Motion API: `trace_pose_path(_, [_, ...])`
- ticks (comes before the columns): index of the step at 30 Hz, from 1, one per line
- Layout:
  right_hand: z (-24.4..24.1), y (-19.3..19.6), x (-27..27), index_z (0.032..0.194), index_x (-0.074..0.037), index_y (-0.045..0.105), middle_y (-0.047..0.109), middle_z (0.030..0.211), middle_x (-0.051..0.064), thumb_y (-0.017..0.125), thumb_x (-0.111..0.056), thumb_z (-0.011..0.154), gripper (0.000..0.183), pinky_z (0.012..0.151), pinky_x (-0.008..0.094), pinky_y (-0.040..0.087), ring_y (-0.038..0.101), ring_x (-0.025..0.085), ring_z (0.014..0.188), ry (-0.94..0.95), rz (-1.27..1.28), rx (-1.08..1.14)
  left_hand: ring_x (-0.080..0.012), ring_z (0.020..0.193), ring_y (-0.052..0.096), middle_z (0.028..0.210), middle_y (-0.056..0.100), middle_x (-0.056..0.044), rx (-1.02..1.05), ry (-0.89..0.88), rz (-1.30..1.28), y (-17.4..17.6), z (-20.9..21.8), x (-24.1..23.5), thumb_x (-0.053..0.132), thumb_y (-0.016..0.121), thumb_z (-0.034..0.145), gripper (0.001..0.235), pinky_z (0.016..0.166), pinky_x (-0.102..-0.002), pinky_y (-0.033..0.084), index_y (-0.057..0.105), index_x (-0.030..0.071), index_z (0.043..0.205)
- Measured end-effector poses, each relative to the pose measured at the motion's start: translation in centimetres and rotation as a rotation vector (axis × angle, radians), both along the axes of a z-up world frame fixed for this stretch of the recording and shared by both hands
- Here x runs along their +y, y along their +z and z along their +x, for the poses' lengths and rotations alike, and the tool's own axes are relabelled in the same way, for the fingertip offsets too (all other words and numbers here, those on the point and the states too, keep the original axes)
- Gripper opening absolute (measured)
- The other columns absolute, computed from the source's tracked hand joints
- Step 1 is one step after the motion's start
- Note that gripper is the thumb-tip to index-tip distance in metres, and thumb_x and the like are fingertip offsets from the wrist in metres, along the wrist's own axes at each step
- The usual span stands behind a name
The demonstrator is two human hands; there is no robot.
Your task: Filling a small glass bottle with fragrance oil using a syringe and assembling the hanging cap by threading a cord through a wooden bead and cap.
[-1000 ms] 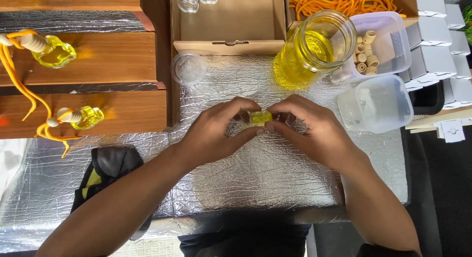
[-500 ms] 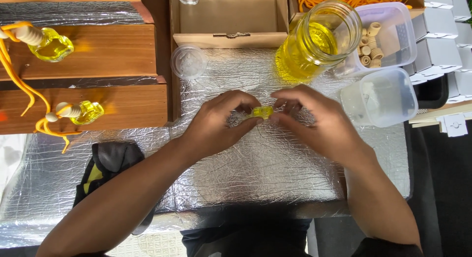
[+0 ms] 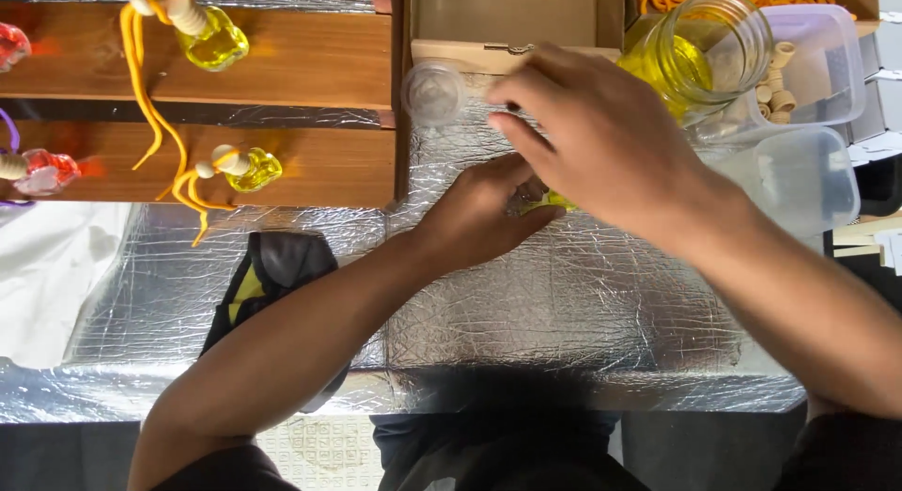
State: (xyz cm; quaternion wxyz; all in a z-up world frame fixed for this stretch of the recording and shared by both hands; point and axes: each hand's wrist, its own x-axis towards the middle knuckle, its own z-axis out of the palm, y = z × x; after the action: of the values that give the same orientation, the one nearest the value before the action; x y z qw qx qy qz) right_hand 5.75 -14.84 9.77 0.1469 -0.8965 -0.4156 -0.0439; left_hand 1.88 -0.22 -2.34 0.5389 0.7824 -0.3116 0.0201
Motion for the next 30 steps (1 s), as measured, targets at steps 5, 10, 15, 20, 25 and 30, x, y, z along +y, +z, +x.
trace_pose_path(5, [5.6,-3.0,4.2,0.095,-0.003,0.071,0.064,0.09,0.009,0.071,-0.003,0.092,0.003,0.071,0.046,0.055,0.066,0.03,0.077,0.23,-0.241,-0.141,-0.0264,0.091,0.074,0.103,0.075,-0.01,0.028,0.016,0.029,-0.6,0.1,0.1,0.017,0.077,0.09,0.031,0.08,-0.039,0.057,0.062,0.007,0.114])
trace_pose_path(10, [7.3,-3.4,7.7,0.082,-0.007,0.072,0.07,0.083,0.007,0.066,0.011,0.073,0.02,0.057,0.045,0.058,0.072,0.031,0.067,0.214,-0.497,-0.159,-0.0223,0.088,0.073,0.099,0.072,-0.008,0.025,-0.017,-0.066,-0.5,0.1,0.5,0.014,0.079,0.089,0.028,0.078,-0.036,0.057,0.059,0.009,0.108])
trace_pose_path(15, [8.1,-4.9,8.3,0.057,-0.007,0.059,0.056,0.057,0.008,0.064,0.01,0.066,0.021,0.052,0.04,0.049,0.056,0.029,0.053,0.172,-0.626,-0.03,-0.0223,0.095,0.072,0.105,0.072,-0.007,0.156,-0.039,-0.01,0.1,0.2,0.4,0.022,0.072,0.092,0.026,0.083,-0.037,0.057,0.061,0.011,0.112])
trace_pose_path(20, [7.8,-4.3,8.6,0.059,-0.008,0.059,0.053,0.053,0.006,0.061,0.014,0.07,0.024,0.057,0.038,0.05,0.054,0.025,0.052,0.155,-0.655,0.004,-0.023,0.093,0.071,0.103,0.071,-0.008,0.168,-0.052,-0.013,0.4,0.1,0.5,0.022,0.071,0.092,0.025,0.08,-0.037,0.057,0.06,0.011,0.111])
trace_pose_path(25, [8.1,-5.8,7.7,0.053,-0.011,0.056,0.051,0.047,0.003,0.063,0.015,0.065,0.03,0.064,0.038,0.056,0.055,0.023,0.046,0.219,-0.567,-0.129,-0.0235,0.096,0.072,0.105,0.072,-0.01,0.179,-0.057,-0.016,0.4,0.2,0.4,0.021,0.071,0.093,0.025,0.084,-0.036,0.059,0.062,0.008,0.112])
trace_pose_path(30, [8.1,-6.1,8.0,0.057,-0.012,0.059,0.055,0.049,0.003,0.065,0.014,0.07,0.029,0.066,0.037,0.056,0.057,0.023,0.05,0.217,-0.613,-0.175,-0.0239,0.095,0.073,0.104,0.072,-0.008,0.155,-0.053,-0.03,0.1,0.2,0.4,0.021,0.071,0.093,0.026,0.084,-0.036,0.059,0.061,0.008,0.113])
